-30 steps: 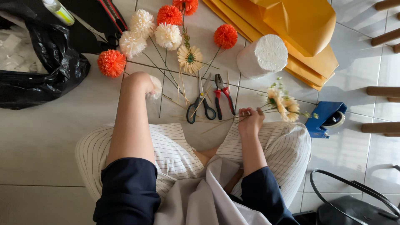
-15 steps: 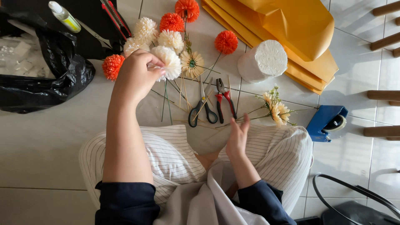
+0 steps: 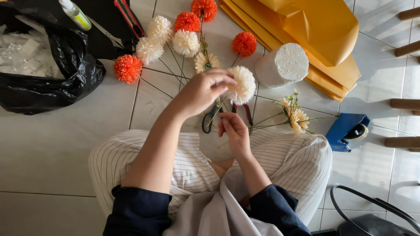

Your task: The person prepares artificial flowers by trimming the stems with scissors, removing leaves by hand, and inserting the stems into a white foam block on the floor.

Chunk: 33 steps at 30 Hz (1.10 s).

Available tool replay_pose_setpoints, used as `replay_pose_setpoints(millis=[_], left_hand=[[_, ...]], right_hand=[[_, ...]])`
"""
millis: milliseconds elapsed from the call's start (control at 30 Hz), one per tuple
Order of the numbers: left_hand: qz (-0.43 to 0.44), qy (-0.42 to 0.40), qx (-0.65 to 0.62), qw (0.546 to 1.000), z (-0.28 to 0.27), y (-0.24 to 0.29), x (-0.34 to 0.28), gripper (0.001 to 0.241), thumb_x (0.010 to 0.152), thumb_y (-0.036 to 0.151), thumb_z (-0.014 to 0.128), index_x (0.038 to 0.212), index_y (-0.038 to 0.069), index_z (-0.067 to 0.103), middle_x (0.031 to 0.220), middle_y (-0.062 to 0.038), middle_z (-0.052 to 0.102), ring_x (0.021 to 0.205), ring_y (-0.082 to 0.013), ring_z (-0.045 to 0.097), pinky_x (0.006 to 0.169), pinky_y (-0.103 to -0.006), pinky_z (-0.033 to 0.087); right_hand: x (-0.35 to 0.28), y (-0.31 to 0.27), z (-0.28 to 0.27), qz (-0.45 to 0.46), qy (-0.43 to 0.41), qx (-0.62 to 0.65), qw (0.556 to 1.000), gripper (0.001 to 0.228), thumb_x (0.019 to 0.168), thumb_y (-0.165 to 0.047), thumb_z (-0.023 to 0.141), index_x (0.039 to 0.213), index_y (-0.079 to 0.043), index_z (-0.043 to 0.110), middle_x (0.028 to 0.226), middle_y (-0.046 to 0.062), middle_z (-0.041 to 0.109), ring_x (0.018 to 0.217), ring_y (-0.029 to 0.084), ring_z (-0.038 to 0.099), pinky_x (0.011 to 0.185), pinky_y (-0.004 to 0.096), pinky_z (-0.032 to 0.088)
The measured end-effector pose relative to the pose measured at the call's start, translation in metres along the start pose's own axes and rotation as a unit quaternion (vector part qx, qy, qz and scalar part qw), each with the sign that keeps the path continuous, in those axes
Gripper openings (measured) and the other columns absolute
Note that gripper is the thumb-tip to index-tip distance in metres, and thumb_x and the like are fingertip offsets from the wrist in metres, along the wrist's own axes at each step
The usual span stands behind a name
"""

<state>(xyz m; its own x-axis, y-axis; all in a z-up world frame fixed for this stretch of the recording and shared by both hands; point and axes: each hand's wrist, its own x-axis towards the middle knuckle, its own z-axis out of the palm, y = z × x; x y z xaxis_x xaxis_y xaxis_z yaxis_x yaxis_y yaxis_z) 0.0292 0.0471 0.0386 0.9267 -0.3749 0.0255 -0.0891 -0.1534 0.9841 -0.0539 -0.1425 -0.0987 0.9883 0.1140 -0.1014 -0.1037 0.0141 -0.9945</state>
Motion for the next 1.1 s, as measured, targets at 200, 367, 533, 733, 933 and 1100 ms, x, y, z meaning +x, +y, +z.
replay_pose_setpoints(millis=[200,367,533,733,933,1100], left_hand=[[-0.033,-0.075,-0.146,0.986,0.024,-0.011,0.004,0.027,0.09,0.0,0.046,0.113,-0.004,0.058,0.119,-0.023,0.057,0.11,-0.0348,0.057,0.091,-0.0404,0.05],[-0.089,-0.095,-0.083,0.988,0.017,-0.037,0.011,0.028,0.092,0.005,0.045,0.116,-0.001,0.057,0.122,-0.021,0.055,0.109,-0.0335,0.059,0.088,-0.0393,0.055],[-0.285,0.094,0.349,0.888,-0.027,-0.182,0.023,0.013,0.089,0.018,0.046,0.092,0.017,0.059,0.086,-0.007,0.052,0.078,-0.0266,0.064,0.064,-0.0463,0.052],[-0.349,0.045,0.22,0.91,-0.019,-0.14,0.024,0.028,0.092,0.017,0.042,0.105,0.011,0.066,0.103,-0.016,0.064,0.101,-0.0328,0.061,0.082,-0.046,0.05],[-0.411,0.067,0.18,0.891,0.004,-0.212,0.047,0.045,0.092,0.033,0.05,0.136,0.023,0.047,0.131,-0.022,0.038,0.109,-0.034,0.056,0.084,-0.0463,0.052],[-0.393,0.117,0.185,0.893,0.001,-0.19,0.043,0.04,0.095,0.028,0.048,0.132,0.015,0.051,0.124,-0.019,0.043,0.109,-0.0341,0.057,0.088,-0.0498,0.047]], right_hand=[[-0.004,-0.002,0.001,0.05,-0.012,0.149,0.987,0.032,0.092,-0.004,0.05,0.121,0.003,0.038,0.11,0.024,0.055,0.068,0.02,0.061,0.052,0.027,0.051],[0.004,0.018,-0.008,0.083,0.121,0.119,0.982,0.012,0.096,-0.01,0.05,0.099,0.002,0.048,0.08,0.014,0.059,0.057,0.016,0.059,0.049,0.024,0.05],[0.006,0.026,-0.021,0.165,0.092,0.044,0.981,0.017,0.093,-0.01,0.058,0.106,0.001,0.055,0.085,0.01,0.057,0.063,0.014,0.057,0.056,0.024,0.052],[0.025,0.024,0.007,0.177,0.004,0.064,0.982,0.043,0.091,-0.008,0.059,0.131,-0.01,0.047,0.113,0.012,0.049,0.068,0.014,0.058,0.059,0.025,0.055],[0.057,0.05,0.007,0.223,0.028,0.214,0.951,0.052,0.095,-0.008,0.051,0.144,-0.012,0.034,0.143,0.015,0.026,0.073,0.014,0.059,0.069,0.029,0.055],[0.055,0.038,-0.014,0.199,0.091,0.226,0.949,0.044,0.094,-0.007,0.051,0.137,0.0,0.042,0.135,0.015,0.041,0.081,0.02,0.064,0.068,0.029,0.053]])
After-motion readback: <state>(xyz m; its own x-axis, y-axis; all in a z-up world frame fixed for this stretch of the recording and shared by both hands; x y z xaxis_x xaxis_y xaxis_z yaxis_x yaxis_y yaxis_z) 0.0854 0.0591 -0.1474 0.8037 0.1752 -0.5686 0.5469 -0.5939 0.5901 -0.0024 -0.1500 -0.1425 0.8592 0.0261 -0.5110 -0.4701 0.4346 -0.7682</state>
